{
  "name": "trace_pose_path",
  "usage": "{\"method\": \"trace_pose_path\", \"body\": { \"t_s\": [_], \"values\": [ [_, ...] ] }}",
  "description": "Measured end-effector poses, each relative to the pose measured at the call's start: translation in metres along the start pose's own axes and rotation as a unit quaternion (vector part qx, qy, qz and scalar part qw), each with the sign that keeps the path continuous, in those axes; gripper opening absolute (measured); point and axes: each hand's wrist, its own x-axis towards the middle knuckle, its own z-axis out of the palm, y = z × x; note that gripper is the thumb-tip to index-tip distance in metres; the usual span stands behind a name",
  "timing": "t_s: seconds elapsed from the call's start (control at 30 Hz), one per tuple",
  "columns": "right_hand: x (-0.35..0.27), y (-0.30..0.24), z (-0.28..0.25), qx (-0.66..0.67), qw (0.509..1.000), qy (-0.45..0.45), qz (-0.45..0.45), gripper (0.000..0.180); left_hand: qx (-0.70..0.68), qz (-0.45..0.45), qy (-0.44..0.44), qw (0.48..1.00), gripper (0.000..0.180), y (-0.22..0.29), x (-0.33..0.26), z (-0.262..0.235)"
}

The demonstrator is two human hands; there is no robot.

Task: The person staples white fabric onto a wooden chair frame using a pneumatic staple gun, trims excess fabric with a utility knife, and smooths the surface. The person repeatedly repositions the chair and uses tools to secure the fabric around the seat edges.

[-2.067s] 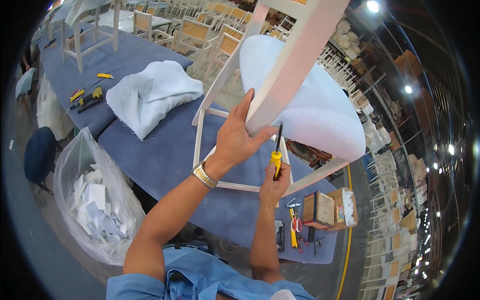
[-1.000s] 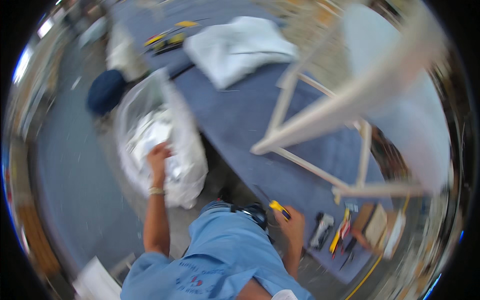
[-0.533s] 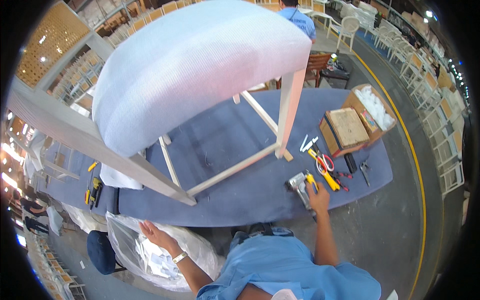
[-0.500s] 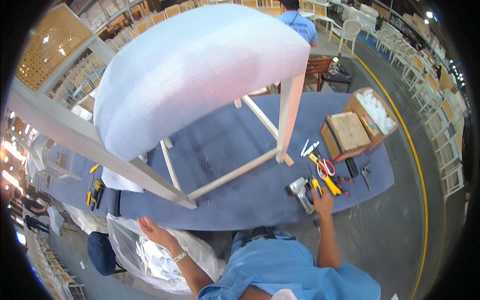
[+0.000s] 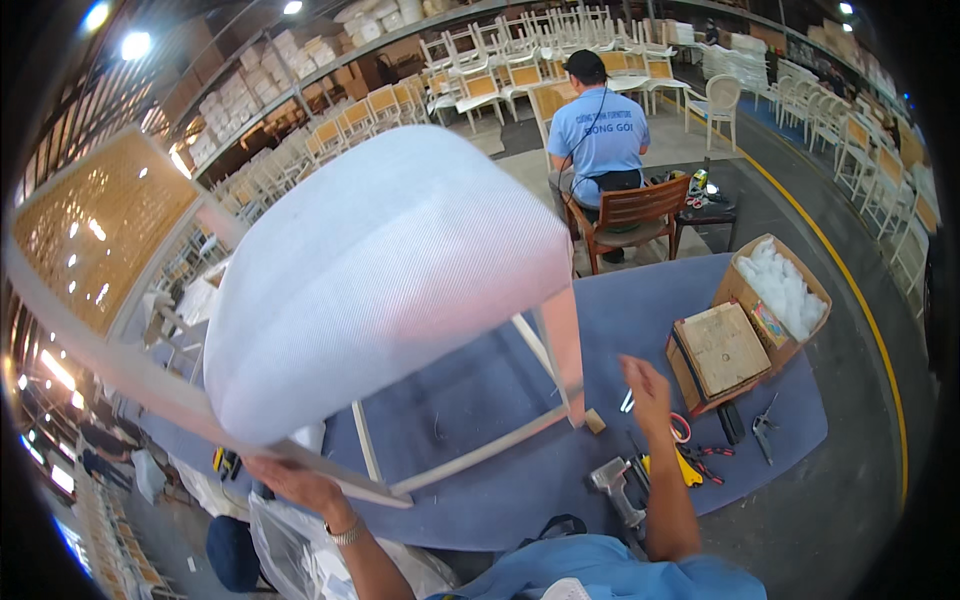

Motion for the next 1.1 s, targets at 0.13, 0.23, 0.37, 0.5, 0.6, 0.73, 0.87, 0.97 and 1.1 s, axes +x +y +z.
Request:
{"method": "trace_pose_path", "body": {
  "t_s": [0.13,0.23,0.37,0.5,0.6,0.73,0.87,0.97,1.1],
  "values": [
    [0.081,-0.052,0.076,0.141,0.968,-0.209,-0.019,0.046,-0.008,0.010,0.028,1.000,0.065,0.007,0.000,0.024],
    [0.088,-0.061,0.094,0.300,0.833,-0.444,0.138,0.048,-0.175,-0.052,0.002,0.983,0.069,-0.001,0.029,0.033],
    [0.022,-0.019,0.136,0.171,0.765,-0.615,0.082,0.060,-0.253,-0.099,-0.068,0.960,0.070,-0.079,0.098,0.035],
    [-0.070,-0.117,0.166,0.043,0.768,-0.614,-0.174,0.064,-0.283,-0.133,-0.103,0.944,0.072,-0.078,0.119,0.032],
    [-0.033,-0.111,0.149,0.062,0.753,-0.632,-0.170,0.040,-0.282,-0.148,-0.108,0.942,0.074,-0.071,0.126,0.023],
    [0.086,-0.116,0.118,0.072,0.980,-0.103,-0.154,0.042,-0.287,-0.180,-0.088,0.937,0.077,-0.053,0.130,-0.003],
    [0.214,-0.112,0.138,0.064,0.984,-0.029,-0.166,0.055,-0.317,-0.264,-0.079,0.908,0.080,-0.022,0.086,-0.002],
    [0.286,-0.094,0.129,0.229,0.951,-0.204,-0.039,0.066,-0.373,-0.256,-0.180,0.874,0.084,0.010,-0.024,-0.033],
    [0.286,-0.100,0.192,0.312,0.900,-0.302,-0.023,0.070,-0.226,-0.113,-0.190,0.949,0.090,0.056,-0.137,-0.058]
  ]
}}
